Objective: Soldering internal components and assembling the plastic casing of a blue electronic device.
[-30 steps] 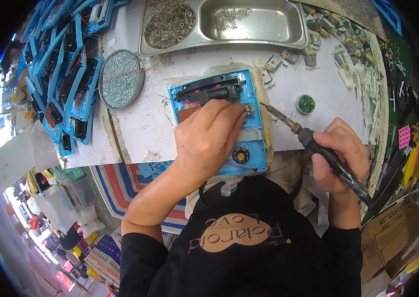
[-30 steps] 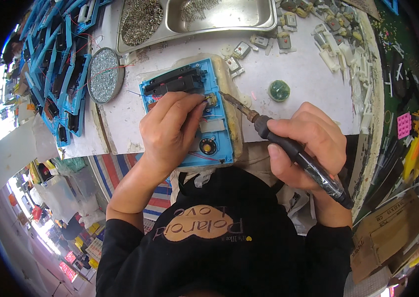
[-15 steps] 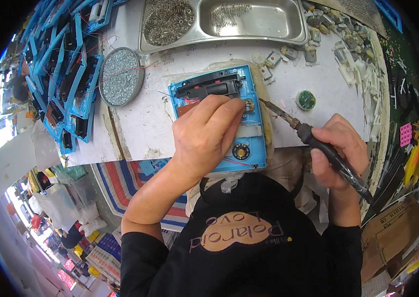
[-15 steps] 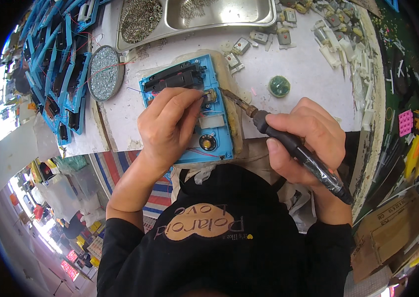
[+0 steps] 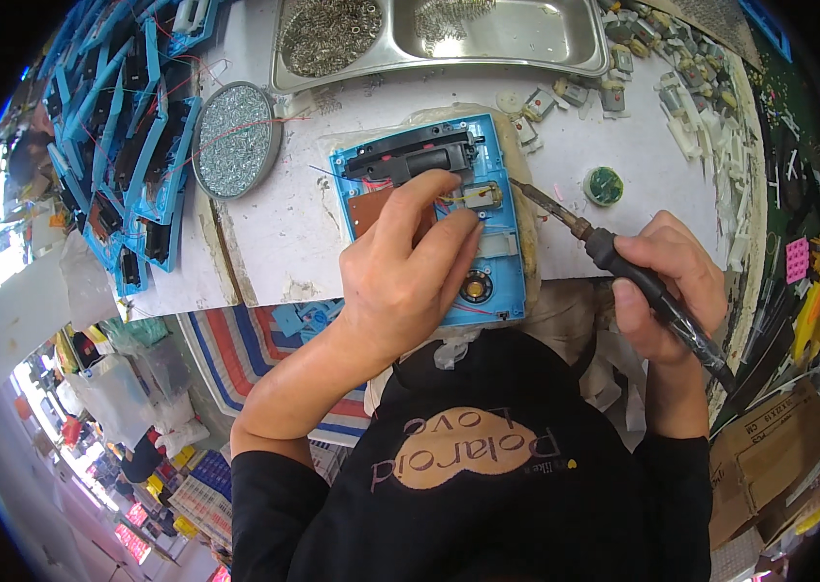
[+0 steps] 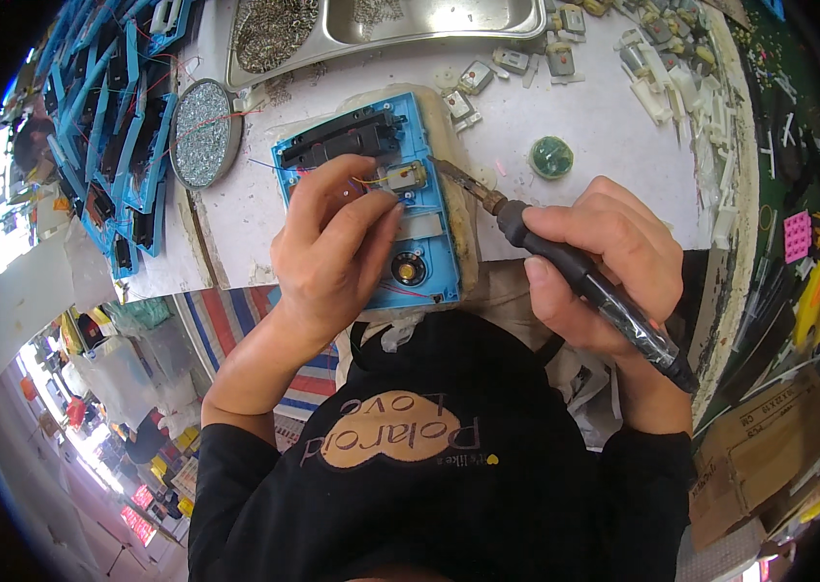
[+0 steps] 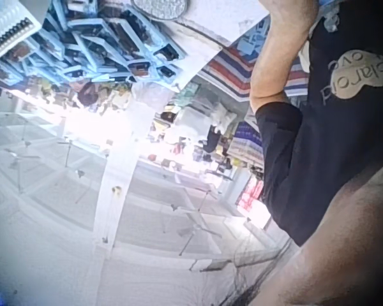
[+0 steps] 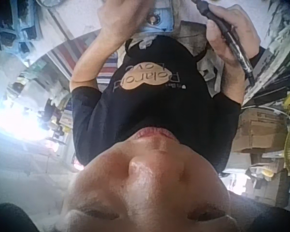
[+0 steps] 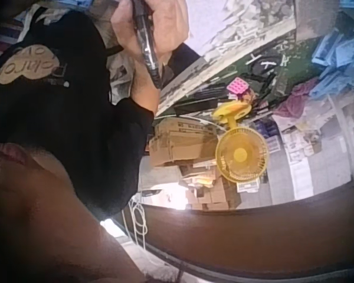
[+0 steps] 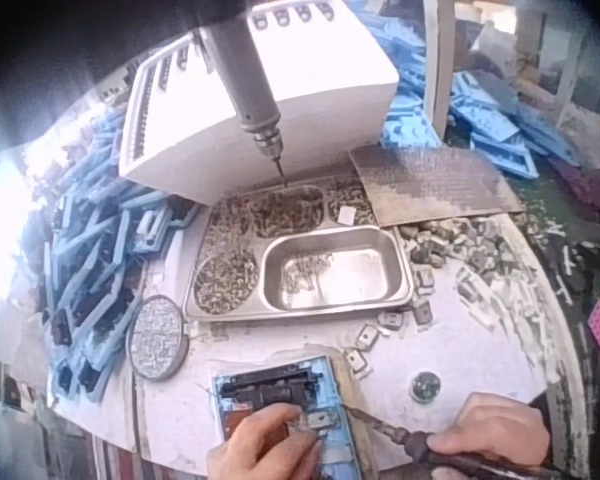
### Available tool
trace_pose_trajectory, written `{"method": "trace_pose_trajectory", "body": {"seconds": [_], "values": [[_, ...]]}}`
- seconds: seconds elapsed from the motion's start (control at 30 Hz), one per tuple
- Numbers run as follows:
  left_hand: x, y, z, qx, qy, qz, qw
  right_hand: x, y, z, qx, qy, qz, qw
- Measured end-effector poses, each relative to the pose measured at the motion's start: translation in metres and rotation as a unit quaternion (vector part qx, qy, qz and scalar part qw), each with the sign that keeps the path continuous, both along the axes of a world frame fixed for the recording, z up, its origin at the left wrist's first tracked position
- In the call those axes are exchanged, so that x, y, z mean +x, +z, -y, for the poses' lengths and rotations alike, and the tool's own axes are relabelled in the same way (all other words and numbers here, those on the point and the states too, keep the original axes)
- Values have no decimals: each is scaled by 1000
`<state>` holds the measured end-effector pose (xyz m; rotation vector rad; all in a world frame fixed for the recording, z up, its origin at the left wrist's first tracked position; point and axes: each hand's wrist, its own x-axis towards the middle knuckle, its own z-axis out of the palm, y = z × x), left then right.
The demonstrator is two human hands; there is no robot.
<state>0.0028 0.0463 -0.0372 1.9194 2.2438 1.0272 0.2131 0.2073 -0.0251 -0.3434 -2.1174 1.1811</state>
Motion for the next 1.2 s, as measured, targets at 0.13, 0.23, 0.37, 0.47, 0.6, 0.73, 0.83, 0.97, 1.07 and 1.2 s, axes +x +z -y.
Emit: {"method": "trace_pose_trajectory", "body": {"seconds": [0.13,0.23,0.37,0.47,0.6,0.73,0.83,0.97,1.07,1.2], "values": [[-6,2,-2,27,-21,-12,999,0,-1,-1,1,1,-6,1000],[-4,7,-8,10,-22,-14,1000,-1,0,0,2,-1,-2,1000],[-4,5,-14,3,-22,-27,999,0,3,0,4,2,0,1000],[-3,5,-15,-3,-19,-24,1000,2,4,1,0,6,7,1000],[-2,4,-16,-4,-16,-21,1000,3,3,2,1,16,10,1000],[-3,4,-16,-4,-20,-21,1000,1,0,4,16,23,-1,1000],[-4,5,-16,-5,-26,-22,999,0,0,5,23,28,-8,999],[-5,7,-17,-10,-30,-28,999,-1,-3,6,35,31,-15,999],[-5,8,-18,-15,-33,-27,999,-2,-3,6,40,31,-10,999],[-6,8,-17,-21,-41,-25,999,-3,-2,7,43,29,-4,999]]}}
